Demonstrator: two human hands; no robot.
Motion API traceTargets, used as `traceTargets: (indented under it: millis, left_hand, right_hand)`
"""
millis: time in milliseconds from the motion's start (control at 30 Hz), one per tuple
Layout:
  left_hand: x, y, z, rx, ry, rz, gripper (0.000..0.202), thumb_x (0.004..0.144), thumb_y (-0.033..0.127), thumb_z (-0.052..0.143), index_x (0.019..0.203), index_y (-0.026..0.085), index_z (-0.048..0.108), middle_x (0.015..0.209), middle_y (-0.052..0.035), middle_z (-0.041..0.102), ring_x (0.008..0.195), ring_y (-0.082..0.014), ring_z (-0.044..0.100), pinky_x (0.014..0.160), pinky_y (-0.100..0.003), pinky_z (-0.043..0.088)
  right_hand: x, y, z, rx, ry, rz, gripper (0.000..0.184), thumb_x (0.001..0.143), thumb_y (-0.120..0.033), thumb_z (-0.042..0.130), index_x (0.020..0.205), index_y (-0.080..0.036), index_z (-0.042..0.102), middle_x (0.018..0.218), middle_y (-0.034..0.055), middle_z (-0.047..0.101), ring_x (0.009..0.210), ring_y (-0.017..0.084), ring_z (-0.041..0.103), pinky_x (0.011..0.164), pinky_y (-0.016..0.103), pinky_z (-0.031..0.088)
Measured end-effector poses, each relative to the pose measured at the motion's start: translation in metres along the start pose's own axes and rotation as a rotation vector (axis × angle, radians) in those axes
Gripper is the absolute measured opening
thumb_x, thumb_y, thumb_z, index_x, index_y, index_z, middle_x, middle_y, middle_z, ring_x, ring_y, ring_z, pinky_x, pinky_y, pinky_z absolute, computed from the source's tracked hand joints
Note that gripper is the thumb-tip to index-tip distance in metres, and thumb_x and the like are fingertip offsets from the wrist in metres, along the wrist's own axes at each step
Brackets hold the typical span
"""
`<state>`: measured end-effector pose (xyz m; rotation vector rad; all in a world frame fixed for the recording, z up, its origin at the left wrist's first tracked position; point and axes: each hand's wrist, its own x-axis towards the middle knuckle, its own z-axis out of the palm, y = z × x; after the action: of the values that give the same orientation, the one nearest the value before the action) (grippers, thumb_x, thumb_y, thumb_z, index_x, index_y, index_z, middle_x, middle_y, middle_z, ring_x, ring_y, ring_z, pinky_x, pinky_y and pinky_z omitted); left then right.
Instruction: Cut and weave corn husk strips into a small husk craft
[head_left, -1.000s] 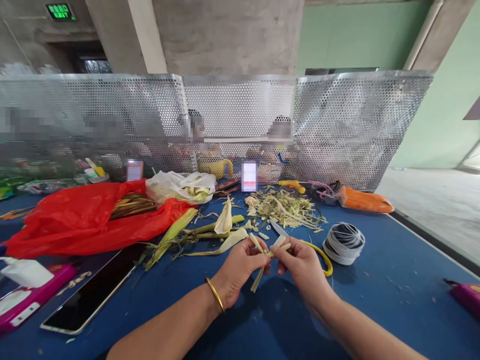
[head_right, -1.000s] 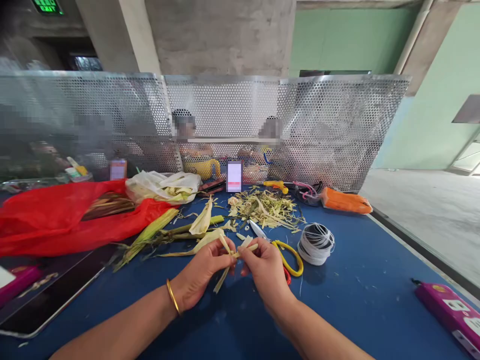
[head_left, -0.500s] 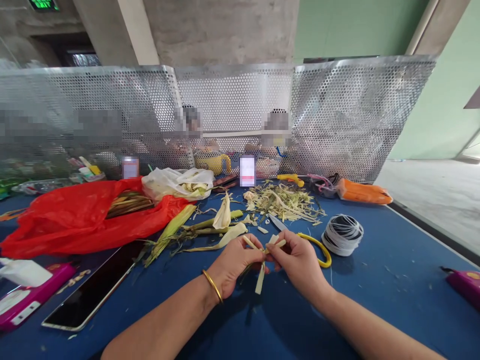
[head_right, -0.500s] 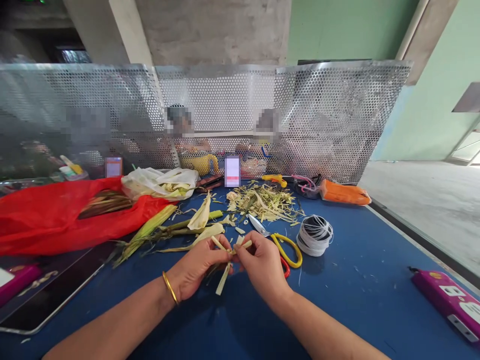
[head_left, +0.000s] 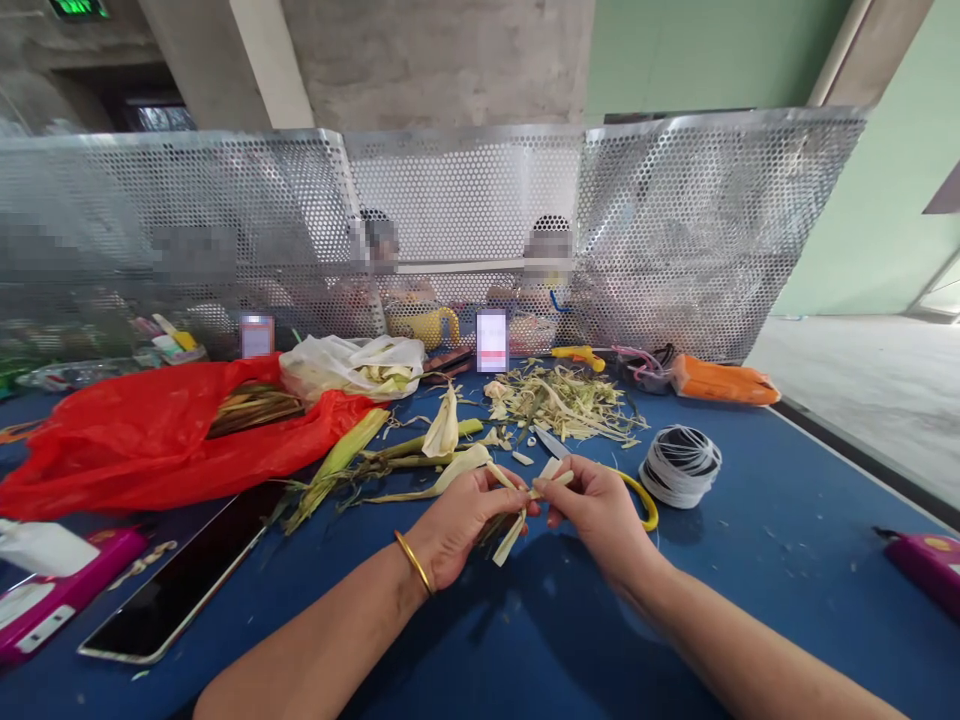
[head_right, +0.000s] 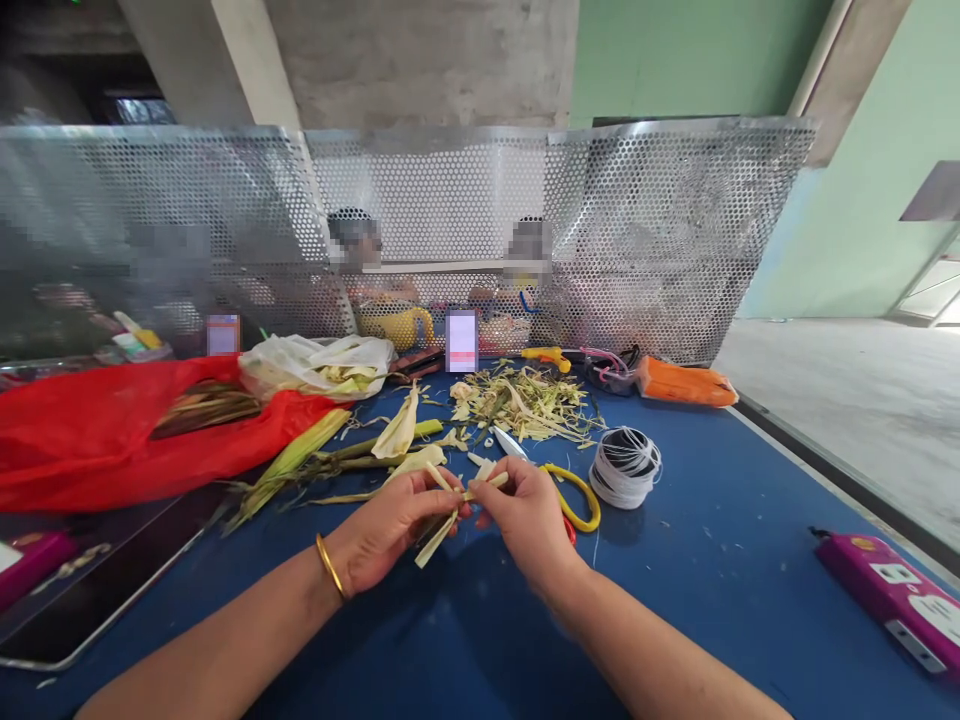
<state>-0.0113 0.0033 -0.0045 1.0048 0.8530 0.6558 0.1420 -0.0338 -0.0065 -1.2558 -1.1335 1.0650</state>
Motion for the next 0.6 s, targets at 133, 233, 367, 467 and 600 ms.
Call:
traceTargets:
  millis: [133,233,367,467,600]
  left_hand:
    - [-0.001,0.004,0.004,0.058,0.020,0.040,0.025,0.063,0.029,0.078,0.080,0.015,0.066,0.070,-0.0035,0.068,0.062,-0.0127,0.060,0.062,-0.024,0.046]
    - [-0.001,0.004,0.005,0.089,0.041,0.072,0.020,0.063,0.027,0.077,0.073,0.015,0.066,0.068,-0.0031,0.068,0.063,-0.0131,0.060,0.060,-0.023,0.045]
    - [-0.001,0.004,0.002,0.079,0.067,0.060,0.015,0.063,0.023,0.074,0.071,0.015,0.064,0.066,-0.0037,0.069,0.060,-0.0121,0.060,0.059,-0.022,0.045]
    - [-0.001,0.006,-0.001,0.031,0.088,0.036,0.016,0.062,0.022,0.074,0.070,0.015,0.063,0.065,-0.0040,0.069,0.056,-0.0112,0.058,0.058,-0.023,0.046]
    - [-0.001,0.008,-0.004,0.000,0.050,0.038,0.018,0.061,0.024,0.077,0.070,0.015,0.064,0.064,-0.0036,0.068,0.061,-0.0123,0.060,0.061,-0.023,0.047]
  right_hand:
    - [-0.001,-0.001,0.001,-0.013,0.015,-0.024,0.027,0.067,-0.037,0.072,0.060,-0.019,0.053,0.049,-0.0032,0.061,0.044,0.011,0.054,0.048,0.023,0.040]
    - [0.001,0.002,-0.001,-0.059,-0.002,-0.030,0.025,0.070,-0.036,0.070,0.062,-0.019,0.054,0.048,-0.0038,0.060,0.045,0.012,0.055,0.048,0.023,0.040]
    - [0.005,0.004,-0.009,-0.210,-0.098,-0.106,0.015,0.078,-0.033,0.064,0.076,-0.019,0.059,0.060,-0.0014,0.065,0.055,0.014,0.059,0.054,0.024,0.045]
    - [0.007,0.002,-0.016,-0.409,-0.119,-0.298,0.026,0.082,-0.025,0.060,0.108,-0.022,0.060,0.080,0.0000,0.067,0.066,0.014,0.061,0.064,0.027,0.048]
    - [0.006,-0.007,-0.021,-0.662,-0.235,-0.573,0.023,0.088,-0.020,0.053,0.107,-0.025,0.065,0.104,0.0060,0.063,0.090,0.018,0.062,0.079,0.029,0.047]
